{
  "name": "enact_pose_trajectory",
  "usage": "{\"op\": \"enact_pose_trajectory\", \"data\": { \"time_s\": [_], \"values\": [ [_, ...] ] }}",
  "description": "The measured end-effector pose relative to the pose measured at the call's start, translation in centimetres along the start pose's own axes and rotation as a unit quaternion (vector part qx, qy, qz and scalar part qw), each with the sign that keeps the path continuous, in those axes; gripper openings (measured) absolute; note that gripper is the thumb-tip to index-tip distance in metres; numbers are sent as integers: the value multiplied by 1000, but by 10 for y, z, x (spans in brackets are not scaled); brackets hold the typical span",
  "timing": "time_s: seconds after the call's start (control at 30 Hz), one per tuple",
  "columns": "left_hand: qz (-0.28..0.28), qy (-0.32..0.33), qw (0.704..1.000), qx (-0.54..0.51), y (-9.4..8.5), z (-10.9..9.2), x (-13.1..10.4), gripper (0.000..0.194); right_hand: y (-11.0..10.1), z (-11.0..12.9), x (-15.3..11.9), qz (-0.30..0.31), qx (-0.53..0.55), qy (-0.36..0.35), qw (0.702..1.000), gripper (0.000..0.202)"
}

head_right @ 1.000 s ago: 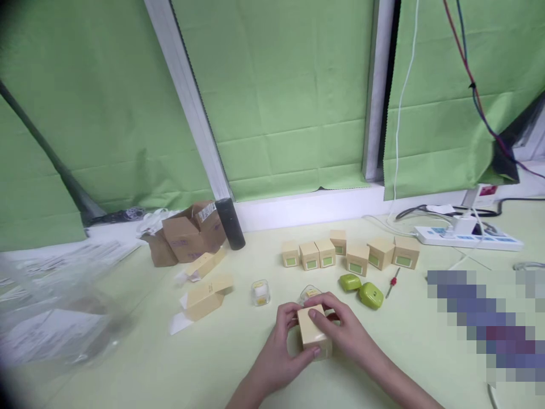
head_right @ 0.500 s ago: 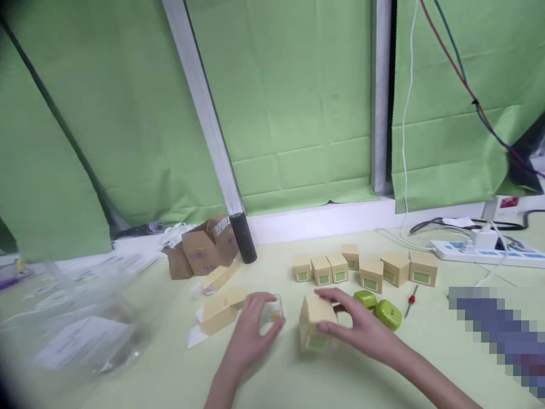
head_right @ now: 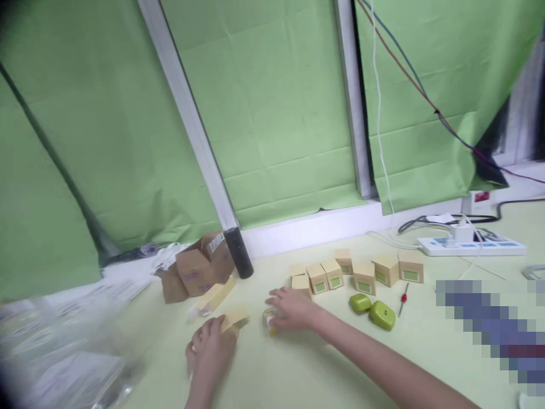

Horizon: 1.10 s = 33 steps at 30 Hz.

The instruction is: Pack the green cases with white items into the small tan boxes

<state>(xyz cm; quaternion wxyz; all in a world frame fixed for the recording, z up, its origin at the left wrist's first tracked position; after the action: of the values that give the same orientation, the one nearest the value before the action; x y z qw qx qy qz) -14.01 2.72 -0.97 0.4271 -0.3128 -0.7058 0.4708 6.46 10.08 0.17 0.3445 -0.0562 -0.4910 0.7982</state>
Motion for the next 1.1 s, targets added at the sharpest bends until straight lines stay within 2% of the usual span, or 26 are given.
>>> {"op": "enact_pose_trajectory", "data": {
  "time_s": [0.1, 0.17, 0.23, 0.3, 0.37, 0.4, 0.43, 0.47, 0.53, 0.57, 0.6, 0.63, 0.67, 0.73, 0.77, 0.83, 0.93, 1.03, 1.07, 1.1],
  "values": [
    [-61, 38, 997, -36, -5, -17, -2, 45, 21, 9, 1, 16, 64, 19, 998, 41],
    [-87, 85, 986, -111, -6, -32, -6, 42, 27, 9, -10, 5, 123, 44, 991, 41],
    [-52, 132, 965, -223, -3, -49, -11, 37, 27, 8, -30, -12, 199, 73, 977, 41],
    [16, 164, 934, -317, 0, -71, -19, 33, 26, 6, -56, -26, 275, 100, 956, 42],
    [79, 186, 910, -363, 2, -98, -30, 33, 24, 3, -84, -33, 358, 121, 925, 56],
    [103, 199, 901, -371, 1, -115, -35, 33, 23, 0, -98, -37, 426, 133, 894, 58],
    [128, 218, 892, -376, 1, -133, -40, 31, 24, -5, -110, -47, 544, 154, 823, 56],
    [155, 240, 880, -379, 0, -153, -43, 28, 25, -10, -121, -56, 655, 170, 734, 53],
    [208, 281, 856, -380, 2, -194, -47, 29, 24, -17, -134, -52, 790, 168, 588, 51],
    [235, 298, 844, -379, 5, -213, -46, 32, 24, -21, -138, -50, 821, 163, 545, 53],
    [264, 315, 831, -374, 9, -232, -45, 35, 23, -24, -139, -50, 837, 159, 522, 54],
    [291, 331, 819, -367, 14, -249, -44, 39, 22, -27, -140, -56, 843, 158, 511, 54],
    [314, 345, 809, -358, 20, -264, -43, 46, 22, -30, -139, -65, 841, 161, 512, 54],
    [351, 369, 791, -339, 34, -285, -43, 51, 24, -32, -138, -85, 817, 181, 541, 50],
    [365, 377, 784, -331, 41, -292, -44, 45, 23, -32, -138, -99, 793, 191, 570, 47],
    [382, 385, 775, -322, 52, -298, -47, 30, 18, -30, -139, -136, 725, 198, 645, 42],
    [366, 370, 779, -349, 53, -291, -44, 30, 0, -23, -146, -178, 563, 203, 781, 34],
    [308, 327, 787, -423, 38, -271, -36, 43, -19, -11, -152, -161, 288, 223, 917, 24],
    [293, 309, 786, -449, 32, -261, -34, 45, -23, -7, -152, -153, 181, 222, 946, 23],
    [285, 290, 782, -473, 26, -250, -33, 47, -26, -3, -152, -143, 86, 217, 962, 22]
  ]
}}
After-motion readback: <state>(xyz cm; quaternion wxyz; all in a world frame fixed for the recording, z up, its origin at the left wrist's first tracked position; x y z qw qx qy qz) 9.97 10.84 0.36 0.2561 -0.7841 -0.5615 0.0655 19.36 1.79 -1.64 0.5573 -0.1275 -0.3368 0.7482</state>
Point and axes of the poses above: each hand's wrist, its own x-axis towards the middle knuckle, its own y-axis out of the palm, z = x × y, the point moved 5 cm from there along x, towards the middle knuckle, and after that the axes turned 4 degrees about z, right-handed, at the moved point
